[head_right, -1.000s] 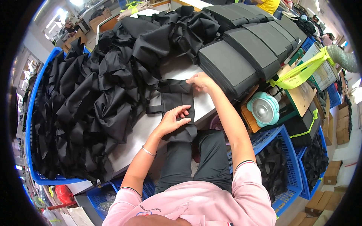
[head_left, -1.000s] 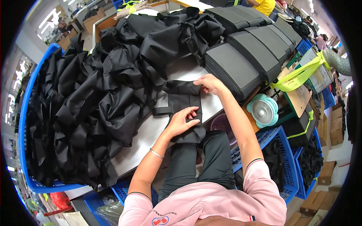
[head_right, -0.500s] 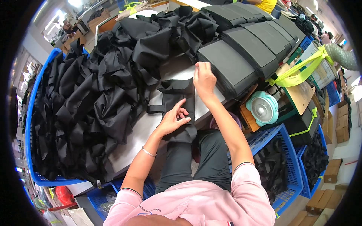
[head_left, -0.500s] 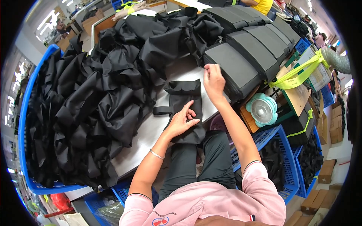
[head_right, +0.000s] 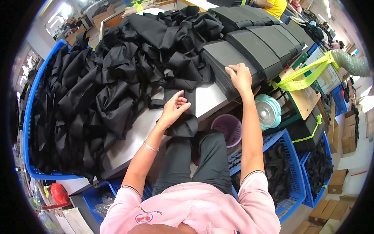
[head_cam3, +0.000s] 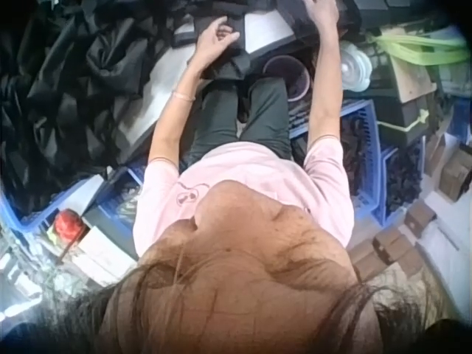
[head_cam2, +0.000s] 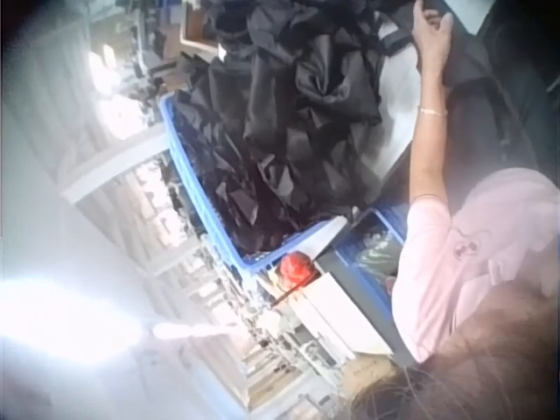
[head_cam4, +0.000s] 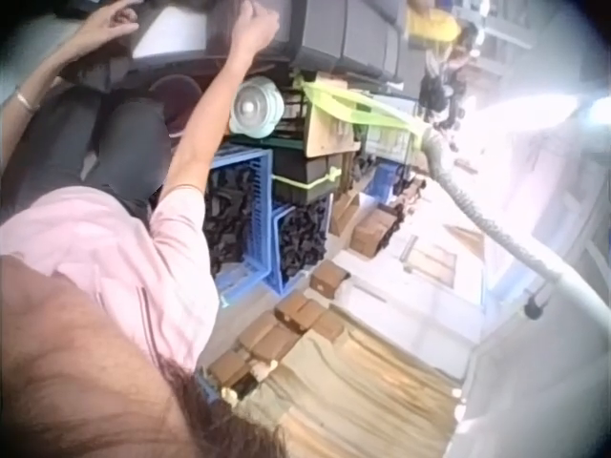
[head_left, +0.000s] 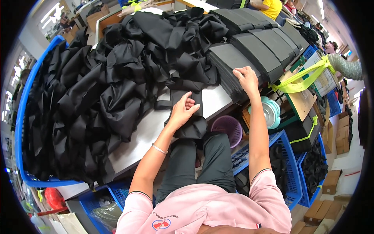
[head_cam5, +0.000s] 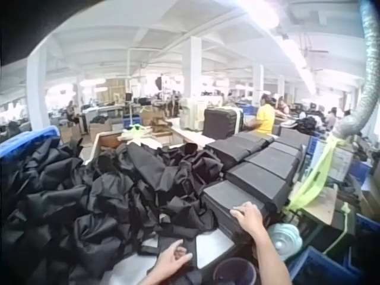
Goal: Sorting and packing black fabric bag components into a plastic crate.
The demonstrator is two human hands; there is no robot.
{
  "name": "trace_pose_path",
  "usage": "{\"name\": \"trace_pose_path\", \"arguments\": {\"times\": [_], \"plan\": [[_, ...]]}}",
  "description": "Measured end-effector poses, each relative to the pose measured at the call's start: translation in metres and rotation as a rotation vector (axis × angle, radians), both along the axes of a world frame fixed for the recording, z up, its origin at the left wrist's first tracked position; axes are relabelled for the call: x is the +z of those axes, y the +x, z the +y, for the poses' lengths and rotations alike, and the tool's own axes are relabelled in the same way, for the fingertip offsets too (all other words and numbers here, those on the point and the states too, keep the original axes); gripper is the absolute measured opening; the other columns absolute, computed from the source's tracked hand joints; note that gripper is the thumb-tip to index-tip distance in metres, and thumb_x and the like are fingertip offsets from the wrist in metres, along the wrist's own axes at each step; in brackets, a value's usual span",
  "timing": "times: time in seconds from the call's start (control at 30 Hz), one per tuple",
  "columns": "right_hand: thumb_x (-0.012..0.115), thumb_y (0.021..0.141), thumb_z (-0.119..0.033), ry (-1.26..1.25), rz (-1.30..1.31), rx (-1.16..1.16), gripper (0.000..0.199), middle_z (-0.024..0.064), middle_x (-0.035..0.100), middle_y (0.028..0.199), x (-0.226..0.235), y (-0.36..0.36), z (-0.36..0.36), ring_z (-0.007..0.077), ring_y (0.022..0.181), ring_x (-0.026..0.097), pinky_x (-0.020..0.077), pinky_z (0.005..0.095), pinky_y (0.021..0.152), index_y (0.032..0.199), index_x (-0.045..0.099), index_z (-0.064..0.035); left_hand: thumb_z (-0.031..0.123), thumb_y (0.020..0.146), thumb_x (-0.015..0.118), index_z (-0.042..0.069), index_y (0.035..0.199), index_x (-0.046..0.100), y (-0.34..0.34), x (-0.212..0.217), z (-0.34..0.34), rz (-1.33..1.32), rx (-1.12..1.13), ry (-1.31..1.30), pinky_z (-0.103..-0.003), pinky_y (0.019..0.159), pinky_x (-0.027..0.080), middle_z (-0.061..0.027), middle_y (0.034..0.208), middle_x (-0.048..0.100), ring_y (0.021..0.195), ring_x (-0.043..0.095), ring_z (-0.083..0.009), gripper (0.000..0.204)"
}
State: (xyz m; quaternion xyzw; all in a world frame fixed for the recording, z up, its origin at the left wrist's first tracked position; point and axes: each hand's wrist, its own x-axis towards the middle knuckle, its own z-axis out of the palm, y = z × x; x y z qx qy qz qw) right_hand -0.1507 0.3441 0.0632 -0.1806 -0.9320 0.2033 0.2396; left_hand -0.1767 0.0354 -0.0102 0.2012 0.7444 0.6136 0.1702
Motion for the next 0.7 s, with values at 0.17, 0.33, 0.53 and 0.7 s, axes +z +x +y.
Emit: {"name": "trace_pose_path", "arguments": {"times": [0.17, 0.33, 0.53, 0.7], "plan": [[0.066, 0.092, -0.026, 0.383, 0.239, -0.037, 0.021, 0.0076, 0.066, 0.097, 0.010, 0.021, -0.026, 0.0280, 0.089, 0.063, 0.0519, 0.0391, 0.078, 0.097, 0.074, -0.0066, 0.014, 0.092, 0.070, 0.002, 0.122, 0.065, 0.059, 0.043, -0.001, 0.139, 0.122, 0.226, -0.029, 0.091, 0.051, -0.0066, 0.108, 0.069, 0.101, 0.065, -0.0141, 0.033], [0.068, 0.089, -0.021, 0.661, 0.268, 0.048, 0.022, 0.0078, 0.065, 0.097, 0.036, 0.118, -0.151, 0.0231, 0.079, 0.061, 0.0511, 0.0334, 0.067, 0.103, 0.066, -0.0043, 0.042, 0.098, 0.061, 0.000, 0.152, 0.030, 0.127, 0.027, -0.005, -0.482, -0.273, 0.725, -0.034, 0.111, 0.038, -0.0125, 0.147, 0.045, 0.133, 0.047, -0.0204, 0.075], [0.069, 0.087, -0.002, 0.004, 0.239, 0.360, 0.016, 0.0132, 0.071, 0.106, 0.015, 0.229, -0.219, 0.0306, 0.082, 0.067, 0.0547, 0.0364, 0.073, 0.102, 0.067, 0.0014, 0.080, 0.073, 0.055, 0.011, 0.152, 0.036, 0.161, -0.015, -0.008, -0.878, -0.368, 0.838, -0.045, 0.115, 0.036, -0.0085, 0.150, 0.042, 0.139, 0.041, -0.0247, 0.107], [0.060, 0.100, -0.016, -0.737, 0.029, 0.247, 0.017, 0.0046, 0.065, 0.083, -0.003, 0.268, -0.223, 0.0072, 0.075, 0.056, 0.0459, 0.0238, 0.067, 0.098, 0.065, 0.0006, 0.073, 0.076, 0.065, 0.008, 0.151, 0.035, 0.175, 0.009, -0.016, -0.747, -0.430, 0.999, -0.048, 0.116, 0.036, -0.0160, 0.148, 0.047, 0.140, 0.042, -0.0331, 0.103]]}}
